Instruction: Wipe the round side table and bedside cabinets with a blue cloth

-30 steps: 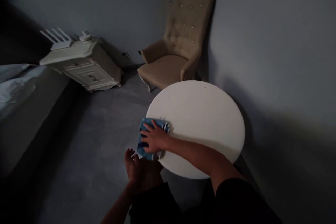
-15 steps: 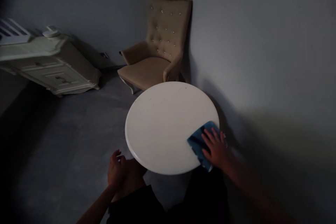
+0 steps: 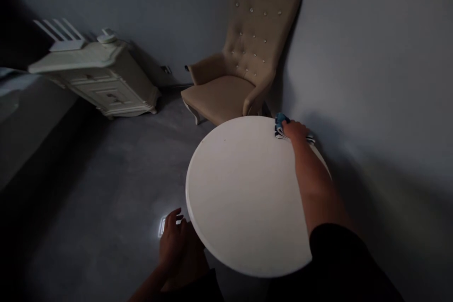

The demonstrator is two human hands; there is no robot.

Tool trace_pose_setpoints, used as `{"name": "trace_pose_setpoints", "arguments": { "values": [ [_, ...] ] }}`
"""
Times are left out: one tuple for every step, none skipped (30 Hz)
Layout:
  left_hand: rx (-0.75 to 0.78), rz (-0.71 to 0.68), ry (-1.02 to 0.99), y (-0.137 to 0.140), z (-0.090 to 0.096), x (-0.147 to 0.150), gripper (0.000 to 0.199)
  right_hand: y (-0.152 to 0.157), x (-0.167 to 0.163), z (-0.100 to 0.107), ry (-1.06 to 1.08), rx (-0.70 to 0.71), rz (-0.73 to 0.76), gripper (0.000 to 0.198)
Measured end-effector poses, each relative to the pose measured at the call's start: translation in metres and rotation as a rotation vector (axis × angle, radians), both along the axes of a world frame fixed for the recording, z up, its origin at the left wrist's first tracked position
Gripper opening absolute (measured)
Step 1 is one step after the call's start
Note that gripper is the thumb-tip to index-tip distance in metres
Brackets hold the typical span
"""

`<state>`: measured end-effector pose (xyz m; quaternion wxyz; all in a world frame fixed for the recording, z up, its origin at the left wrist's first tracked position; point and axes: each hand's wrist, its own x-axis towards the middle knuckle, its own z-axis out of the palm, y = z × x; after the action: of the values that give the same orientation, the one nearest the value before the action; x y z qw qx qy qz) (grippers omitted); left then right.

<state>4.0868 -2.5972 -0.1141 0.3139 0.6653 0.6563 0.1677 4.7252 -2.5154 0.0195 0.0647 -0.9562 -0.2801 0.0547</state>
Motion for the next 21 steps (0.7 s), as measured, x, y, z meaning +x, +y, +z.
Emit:
{"name": "trace_pose_setpoints", "arguments": {
  "values": [
    [0.002,-0.002,-0.005,0.001,-0.002,-0.002,0.044,0.030,-0.012,-0.002,0.005,-0.002,0.023,0.065],
    [0.014,-0.009,-0.013,0.002,-0.003,-0.004,0.043,0.058,-0.028,-0.004,0.006,0.002,0.066,0.064],
    [0.030,-0.015,-0.021,0.002,-0.005,-0.006,0.042,0.083,-0.049,-0.006,0.000,0.014,0.131,0.062],
    [0.046,-0.015,-0.024,0.003,-0.007,-0.008,0.042,0.106,-0.072,-0.008,-0.013,0.033,0.215,0.061],
    [0.055,-0.009,-0.024,0.004,-0.009,-0.010,0.041,0.126,-0.098,-0.011,-0.025,0.056,0.312,0.061],
    [0.058,-0.002,-0.021,0.005,-0.011,-0.012,0.041,0.142,-0.126,-0.013,-0.034,0.082,0.413,0.060],
    [0.058,0.003,-0.020,0.006,-0.012,-0.014,0.042,0.153,-0.155,-0.015,-0.040,0.103,0.515,0.060],
    [0.057,0.007,-0.020,0.006,-0.013,-0.015,0.042,0.161,-0.184,-0.016,-0.037,0.119,0.608,0.059],
    [0.057,0.012,-0.021,0.006,-0.014,-0.016,0.042,0.164,-0.211,-0.017,-0.025,0.127,0.684,0.057],
    [0.059,0.016,-0.021,0.006,-0.014,-0.017,0.042,0.163,-0.237,-0.018,-0.008,0.131,0.752,0.056],
    [0.061,0.022,-0.017,0.006,-0.013,-0.018,0.041,0.158,-0.262,-0.018,0.011,0.132,0.815,0.055],
    [0.065,0.032,-0.008,0.006,-0.013,-0.020,0.041,0.149,-0.285,-0.018,0.027,0.135,0.874,0.054],
    [0.068,0.045,0.005,0.006,-0.011,-0.021,0.041,0.136,-0.307,-0.018,0.038,0.142,0.937,0.054],
    [0.070,0.057,0.021,0.005,-0.010,-0.023,0.041,0.119,-0.327,-0.018,0.046,0.152,1.005,0.054],
    [0.068,0.067,0.036,0.004,-0.008,-0.025,0.040,0.098,-0.345,-0.018,0.053,0.163,1.078,0.055],
    [0.064,0.079,0.052,0.003,-0.005,-0.027,0.039,0.073,-0.362,-0.017,0.062,0.172,1.151,0.055],
    [0.059,0.090,0.071,0.002,-0.003,-0.029,0.038,0.046,-0.377,-0.017,0.077,0.179,1.223,0.056],
    [0.053,0.096,0.088,0.000,0.000,-0.031,0.037,0.015,-0.389,-0.017,0.097,0.184,1.289,0.058],
    [0.049,0.099,0.105,-0.003,0.002,-0.032,0.036,-0.018,-0.398,-0.017,0.120,0.189,1.347,0.059],
    [0.050,0.101,0.121,-0.005,0.004,-0.033,0.036,-0.052,-0.402,-0.017,0.145,0.194,1.395,0.061],
    [0.052,0.096,0.134,-0.007,0.005,-0.034,0.036,-0.088,-0.403,-0.016,0.171,0.199,1.432,0.063]
  ]
}}
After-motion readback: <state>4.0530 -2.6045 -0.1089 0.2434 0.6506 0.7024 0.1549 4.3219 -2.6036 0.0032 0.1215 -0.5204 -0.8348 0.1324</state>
